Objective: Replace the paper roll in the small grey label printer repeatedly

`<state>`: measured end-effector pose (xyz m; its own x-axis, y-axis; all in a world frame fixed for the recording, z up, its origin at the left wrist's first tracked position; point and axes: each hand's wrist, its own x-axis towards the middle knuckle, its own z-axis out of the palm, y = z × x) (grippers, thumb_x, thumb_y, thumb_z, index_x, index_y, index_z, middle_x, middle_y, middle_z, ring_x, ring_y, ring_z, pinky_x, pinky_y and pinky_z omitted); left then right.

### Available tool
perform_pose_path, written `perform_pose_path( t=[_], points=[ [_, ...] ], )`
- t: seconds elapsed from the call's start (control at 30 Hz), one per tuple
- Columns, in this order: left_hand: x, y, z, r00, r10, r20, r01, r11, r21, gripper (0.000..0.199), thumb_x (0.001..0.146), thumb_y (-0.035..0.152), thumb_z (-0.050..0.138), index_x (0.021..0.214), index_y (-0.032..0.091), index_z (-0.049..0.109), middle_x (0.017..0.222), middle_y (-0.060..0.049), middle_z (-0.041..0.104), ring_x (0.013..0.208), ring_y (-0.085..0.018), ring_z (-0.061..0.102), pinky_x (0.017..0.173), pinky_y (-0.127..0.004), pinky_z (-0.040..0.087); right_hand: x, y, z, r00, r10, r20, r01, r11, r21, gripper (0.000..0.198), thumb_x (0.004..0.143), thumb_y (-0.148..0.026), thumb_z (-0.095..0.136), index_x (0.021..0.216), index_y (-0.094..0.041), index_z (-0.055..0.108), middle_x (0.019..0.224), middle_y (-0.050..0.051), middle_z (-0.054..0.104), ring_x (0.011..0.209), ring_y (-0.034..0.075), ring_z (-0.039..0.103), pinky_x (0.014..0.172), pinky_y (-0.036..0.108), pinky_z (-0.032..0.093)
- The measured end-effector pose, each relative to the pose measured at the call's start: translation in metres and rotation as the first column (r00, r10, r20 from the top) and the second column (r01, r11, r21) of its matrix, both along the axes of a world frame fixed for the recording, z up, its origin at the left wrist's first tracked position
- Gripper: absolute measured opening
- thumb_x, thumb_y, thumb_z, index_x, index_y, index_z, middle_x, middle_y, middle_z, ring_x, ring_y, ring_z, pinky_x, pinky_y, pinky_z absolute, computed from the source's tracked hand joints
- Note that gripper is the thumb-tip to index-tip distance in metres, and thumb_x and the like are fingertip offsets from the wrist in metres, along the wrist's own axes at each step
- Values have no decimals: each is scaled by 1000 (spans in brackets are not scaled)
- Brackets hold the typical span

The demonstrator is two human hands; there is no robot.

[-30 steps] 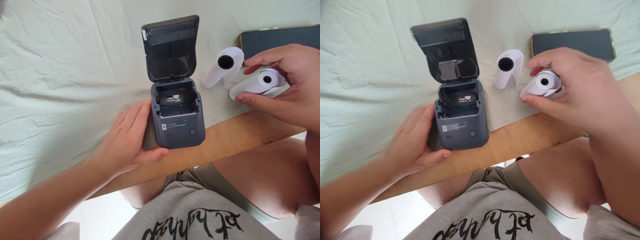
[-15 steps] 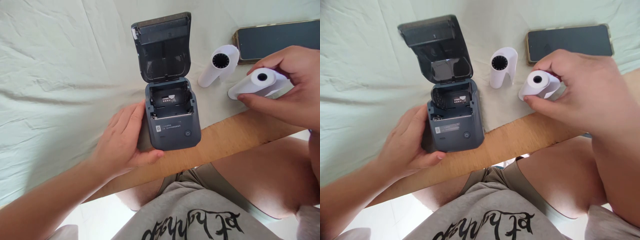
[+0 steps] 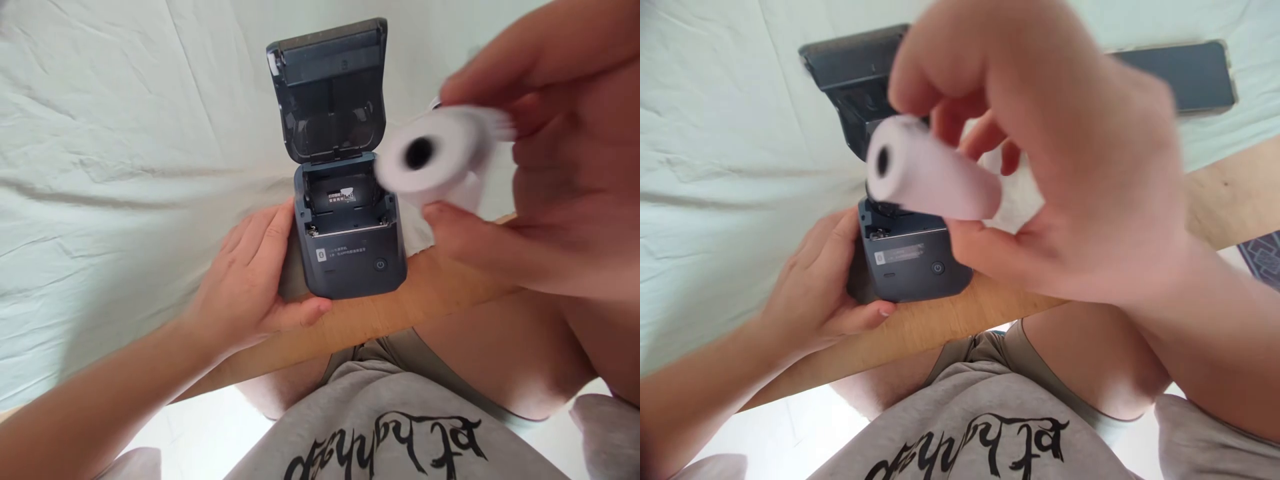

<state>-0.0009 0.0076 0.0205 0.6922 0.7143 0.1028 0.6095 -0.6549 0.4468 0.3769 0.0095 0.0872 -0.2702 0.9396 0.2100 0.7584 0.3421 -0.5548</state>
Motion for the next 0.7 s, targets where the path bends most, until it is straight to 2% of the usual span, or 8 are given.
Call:
perform_pose_path(
  t=[0.07, 0.17, 0.23, 0.33, 0.43, 0.5, 0.6, 0.7],
  points=[
    [1, 0, 0, 1000, -3, 8, 3, 1000, 2, 116, 120, 105, 54, 204, 26, 34, 189, -26, 69, 168, -54, 75, 139, -74, 67, -24, 11, 0, 987, 151, 49, -153, 987, 51, 33, 104, -50, 79, 129, -30, 83, 113, 2, 86, 102, 20, 80, 97, 43, 66],
    [2, 0, 0, 1000, -3, 24, 3, 1000, -10, 115, 120, 103, 56, 204, 27, 35, 189, -25, 69, 170, -54, 73, 141, -74, 65, -52, 23, -4, 985, 120, 128, -140, 977, 161, 31, 94, -26, 61, 119, -28, 79, 108, 0, 85, 93, 18, 75, 87, 36, 59],
    [3, -1, -1, 1000, -3, 29, 3, 1000, -15, 115, 121, 103, 55, 204, 26, 34, 190, -25, 68, 171, -53, 72, 143, -72, 63, -61, 29, -9, 982, 100, 163, -129, 976, 178, 28, 95, -23, 59, 116, -28, 77, 105, -2, 84, 87, 17, 70, 83, 35, 53],
    [6, -3, 0, 999, 18, 37, -17, 1000, -26, 115, 119, 102, 60, 203, 28, 36, 190, -24, 69, 171, -53, 73, 143, -72, 63, -61, 34, -16, 972, 141, 189, -168, 976, 140, 18, 104, -26, 61, 111, -28, 77, 99, -2, 84, 80, 18, 66, 81, 38, 49],
    [8, -4, 0, 998, 36, 42, -35, 999, -32, 116, 118, 101, 67, 202, 26, 39, 188, -25, 71, 167, -54, 76, 139, -74, 66, -54, 33, -17, 967, 182, 179, -212, 964, 161, 22, 114, -24, 59, 107, -28, 79, 95, -2, 85, 81, 20, 73, 83, 41, 52],
    [8, -4, 0, 998, 27, 54, -27, 1000, -16, 117, 118, 101, 67, 202, 23, 39, 188, -27, 71, 167, -55, 76, 138, -74, 67, -50, 28, -16, 962, 226, 151, -254, 946, 201, 18, 115, -20, 64, 106, -28, 78, 100, -3, 87, 87, 19, 79, 84, 40, 55],
    [9, -5, -3, 997, 13, 74, -14, 1000, 18, 113, 123, 100, 54, 204, 23, 33, 190, -27, 69, 170, -50, 75, 140, -71, 66, -44, 21, -16, 913, 395, 105, -409, 882, 233, 17, 113, -14, 67, 104, -28, 70, 103, -5, 86, 94, 18, 82, 84, 40, 59],
    [11, -8, -7, 995, 0, 96, -10, 995, 102, 87, 131, 89, 44, 198, 34, 49, 184, -21, 71, 164, -44, 78, 136, -69, 68, -40, 17, -18, 843, 534, 62, -532, 811, 244, 22, 120, -17, 62, 103, -29, 68, 103, -4, 84, 88, 15, 78, 93, 38, 67]
  ],
)
